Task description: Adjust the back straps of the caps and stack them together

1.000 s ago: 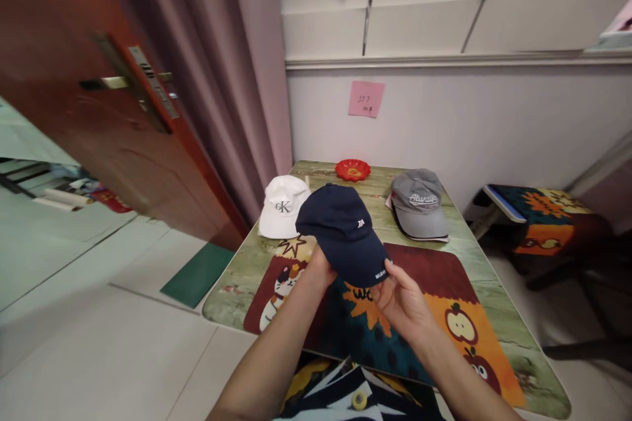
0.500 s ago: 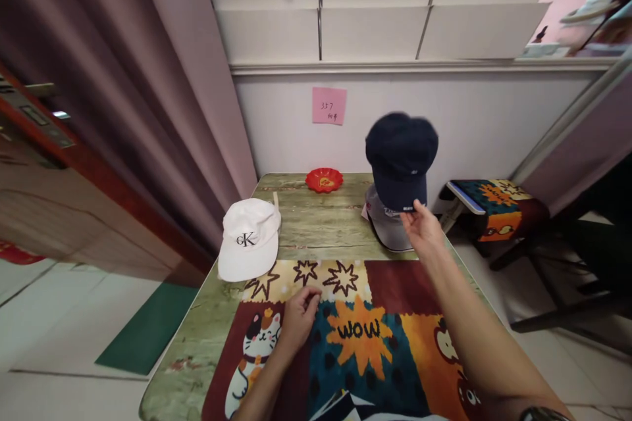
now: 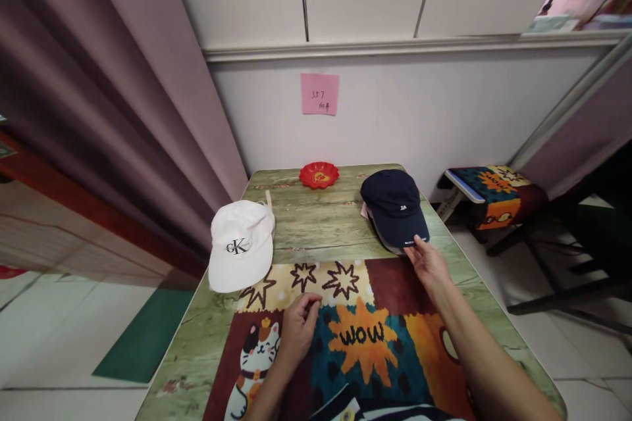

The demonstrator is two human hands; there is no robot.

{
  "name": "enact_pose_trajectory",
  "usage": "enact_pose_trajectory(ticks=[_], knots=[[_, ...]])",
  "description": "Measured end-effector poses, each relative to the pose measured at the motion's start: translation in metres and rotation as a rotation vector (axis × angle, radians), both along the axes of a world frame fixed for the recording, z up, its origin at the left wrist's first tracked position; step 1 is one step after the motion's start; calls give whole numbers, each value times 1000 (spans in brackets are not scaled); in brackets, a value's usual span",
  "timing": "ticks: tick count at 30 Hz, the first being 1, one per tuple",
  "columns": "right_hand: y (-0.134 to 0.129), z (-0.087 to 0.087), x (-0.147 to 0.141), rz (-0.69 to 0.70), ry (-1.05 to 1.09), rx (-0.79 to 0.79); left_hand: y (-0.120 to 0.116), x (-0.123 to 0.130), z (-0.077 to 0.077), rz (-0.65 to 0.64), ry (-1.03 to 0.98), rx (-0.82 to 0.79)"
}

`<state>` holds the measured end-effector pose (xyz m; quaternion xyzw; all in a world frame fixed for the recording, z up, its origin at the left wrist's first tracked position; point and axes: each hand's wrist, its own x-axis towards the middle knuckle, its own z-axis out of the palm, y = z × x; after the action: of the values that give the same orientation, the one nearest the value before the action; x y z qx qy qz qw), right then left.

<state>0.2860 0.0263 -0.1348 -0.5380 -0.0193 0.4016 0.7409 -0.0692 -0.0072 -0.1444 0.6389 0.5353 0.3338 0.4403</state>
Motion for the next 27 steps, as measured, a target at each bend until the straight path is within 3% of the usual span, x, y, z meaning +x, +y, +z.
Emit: enact_pose_trajectory(ticks=[3,5,9,11,14,17,20,22,23,25,27], knots=[[-10,-4,1,-37,-60,-43,-1,-1,-2,-6,-11,11],[-20,-5,2,-102,-265,-138,-1,0,-2,2,-22,11],[-28,10,4,-169,-1223,-354,-3,1,3,10,-42,-7],[-22,19,6,-118,-1499,-367,-5,2,6,8,-50,-8],[-2,20,10,-84,-1665,-456,-10,3,7,6,-50,15],[18,-1,18,200,-1678,-544,-15,6,5,10,-55,38],[28,-23,26,239,-1678,-570,-11,5,7,34,-173,-62],[28,-27,29,234,-1671,-575,1,-4,12,157,-289,-110],[27,-25,28,235,-1660,-579,9,-12,16,286,-325,-77],[21,-16,21,219,-1637,-575,27,-36,25,691,-377,27],[12,-3,11,183,-1630,-523,43,-67,35,878,-360,92]])
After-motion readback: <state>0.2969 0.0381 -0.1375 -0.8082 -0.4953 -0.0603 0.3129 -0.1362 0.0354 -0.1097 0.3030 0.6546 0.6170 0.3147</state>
